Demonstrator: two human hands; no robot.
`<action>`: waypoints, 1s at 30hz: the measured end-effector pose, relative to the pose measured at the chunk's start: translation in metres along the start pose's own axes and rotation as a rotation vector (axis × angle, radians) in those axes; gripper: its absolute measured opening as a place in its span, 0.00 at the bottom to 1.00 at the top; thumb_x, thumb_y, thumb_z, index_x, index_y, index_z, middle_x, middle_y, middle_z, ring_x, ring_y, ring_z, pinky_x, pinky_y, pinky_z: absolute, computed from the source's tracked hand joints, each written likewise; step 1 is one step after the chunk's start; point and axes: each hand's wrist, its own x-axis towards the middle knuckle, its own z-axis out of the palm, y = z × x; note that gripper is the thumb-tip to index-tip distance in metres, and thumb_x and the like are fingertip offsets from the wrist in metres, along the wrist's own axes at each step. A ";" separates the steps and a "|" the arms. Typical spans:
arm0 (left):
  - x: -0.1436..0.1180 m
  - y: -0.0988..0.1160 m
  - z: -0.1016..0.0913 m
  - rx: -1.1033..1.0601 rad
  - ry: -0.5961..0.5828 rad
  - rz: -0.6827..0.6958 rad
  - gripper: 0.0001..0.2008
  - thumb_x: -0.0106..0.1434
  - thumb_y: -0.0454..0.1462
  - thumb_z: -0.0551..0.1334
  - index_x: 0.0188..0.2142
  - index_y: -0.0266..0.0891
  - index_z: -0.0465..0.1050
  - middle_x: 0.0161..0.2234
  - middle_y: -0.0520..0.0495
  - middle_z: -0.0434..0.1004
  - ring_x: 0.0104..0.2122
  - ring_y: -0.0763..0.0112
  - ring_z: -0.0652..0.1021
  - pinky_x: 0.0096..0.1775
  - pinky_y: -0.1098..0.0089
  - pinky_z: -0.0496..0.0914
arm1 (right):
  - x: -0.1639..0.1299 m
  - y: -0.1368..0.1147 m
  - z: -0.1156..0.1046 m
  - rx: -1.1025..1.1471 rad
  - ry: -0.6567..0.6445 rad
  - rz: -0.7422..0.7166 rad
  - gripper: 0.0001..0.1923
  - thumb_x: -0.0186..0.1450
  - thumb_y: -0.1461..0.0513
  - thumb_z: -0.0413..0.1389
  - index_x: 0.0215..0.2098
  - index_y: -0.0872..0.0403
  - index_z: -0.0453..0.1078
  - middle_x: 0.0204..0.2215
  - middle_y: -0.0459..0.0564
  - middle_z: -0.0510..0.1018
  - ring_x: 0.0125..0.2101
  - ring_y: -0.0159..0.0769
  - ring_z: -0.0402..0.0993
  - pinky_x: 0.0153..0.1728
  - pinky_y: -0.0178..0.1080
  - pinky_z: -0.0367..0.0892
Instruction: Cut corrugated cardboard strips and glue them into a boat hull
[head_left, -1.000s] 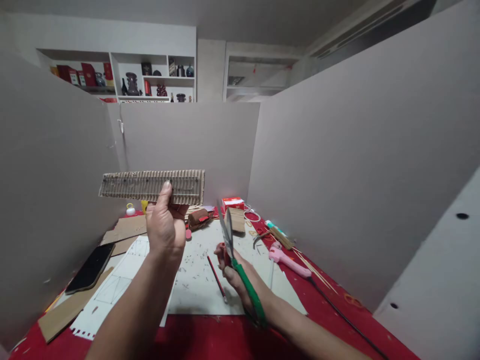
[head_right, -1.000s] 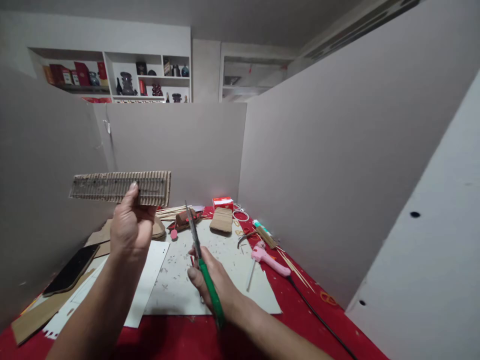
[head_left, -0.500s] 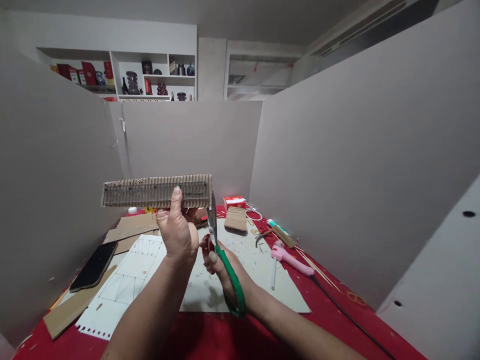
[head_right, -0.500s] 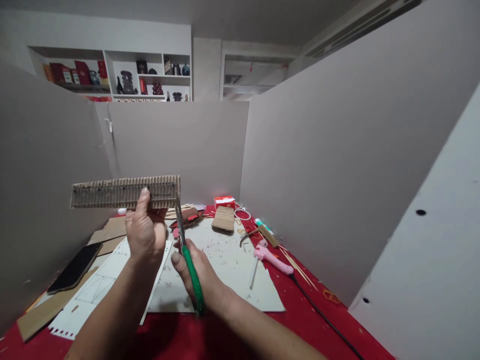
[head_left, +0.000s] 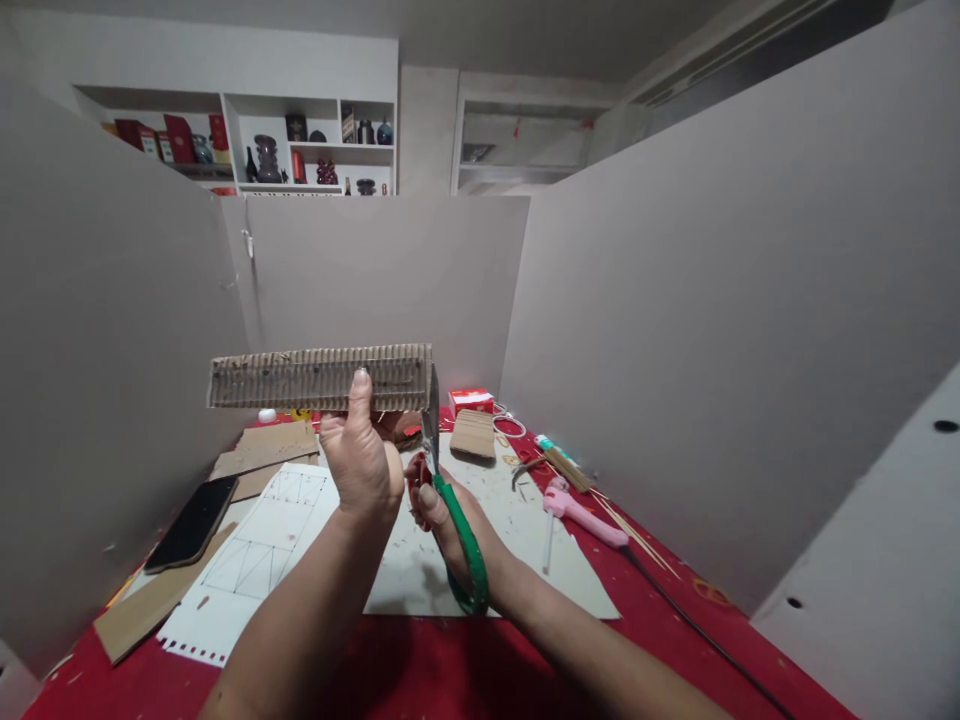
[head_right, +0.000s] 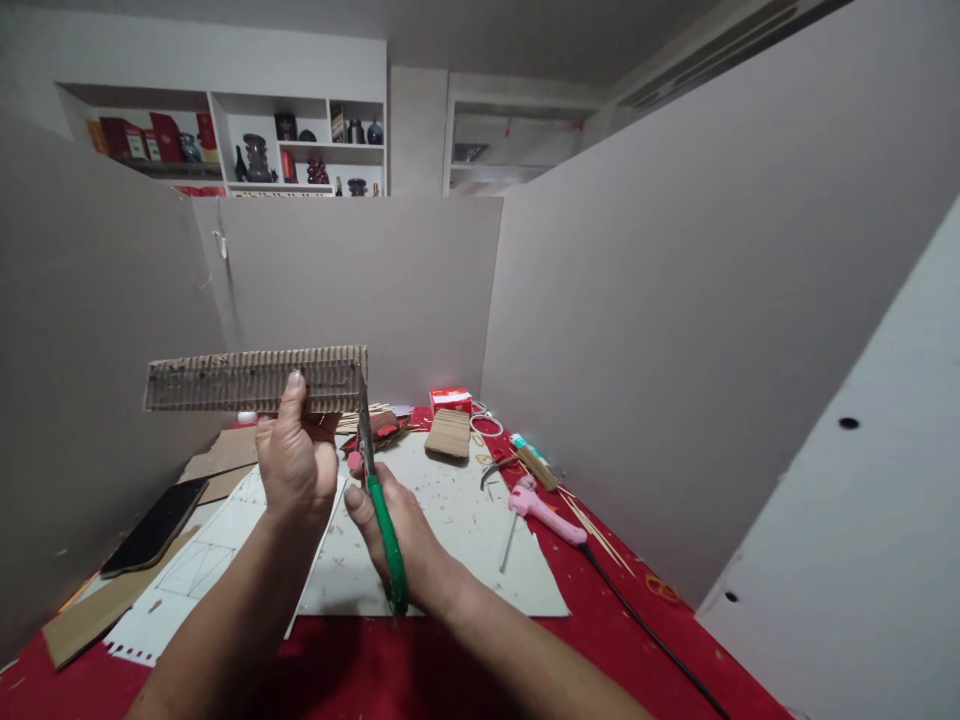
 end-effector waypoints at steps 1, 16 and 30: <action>0.000 -0.001 0.000 0.004 -0.001 0.001 0.06 0.55 0.34 0.69 0.31 0.41 0.74 0.28 0.56 0.79 0.29 0.74 0.80 0.38 0.69 0.75 | 0.000 0.000 0.000 -0.003 0.006 -0.002 0.24 0.69 0.42 0.44 0.43 0.52 0.65 0.26 0.47 0.69 0.32 0.40 0.70 0.33 0.39 0.67; 0.000 -0.006 -0.003 -0.018 -0.030 -0.038 0.11 0.51 0.35 0.72 0.33 0.38 0.73 0.31 0.51 0.81 0.30 0.71 0.81 0.39 0.68 0.75 | 0.003 0.003 0.012 0.069 0.086 0.033 0.29 0.67 0.39 0.41 0.26 0.51 0.62 0.19 0.45 0.67 0.24 0.36 0.66 0.27 0.38 0.66; 0.000 -0.010 -0.004 -0.037 0.004 -0.028 0.12 0.48 0.36 0.74 0.28 0.35 0.74 0.28 0.50 0.80 0.29 0.70 0.80 0.36 0.68 0.74 | -0.003 0.000 0.017 0.215 0.130 0.146 0.28 0.67 0.39 0.44 0.24 0.52 0.61 0.11 0.41 0.63 0.13 0.30 0.61 0.16 0.33 0.58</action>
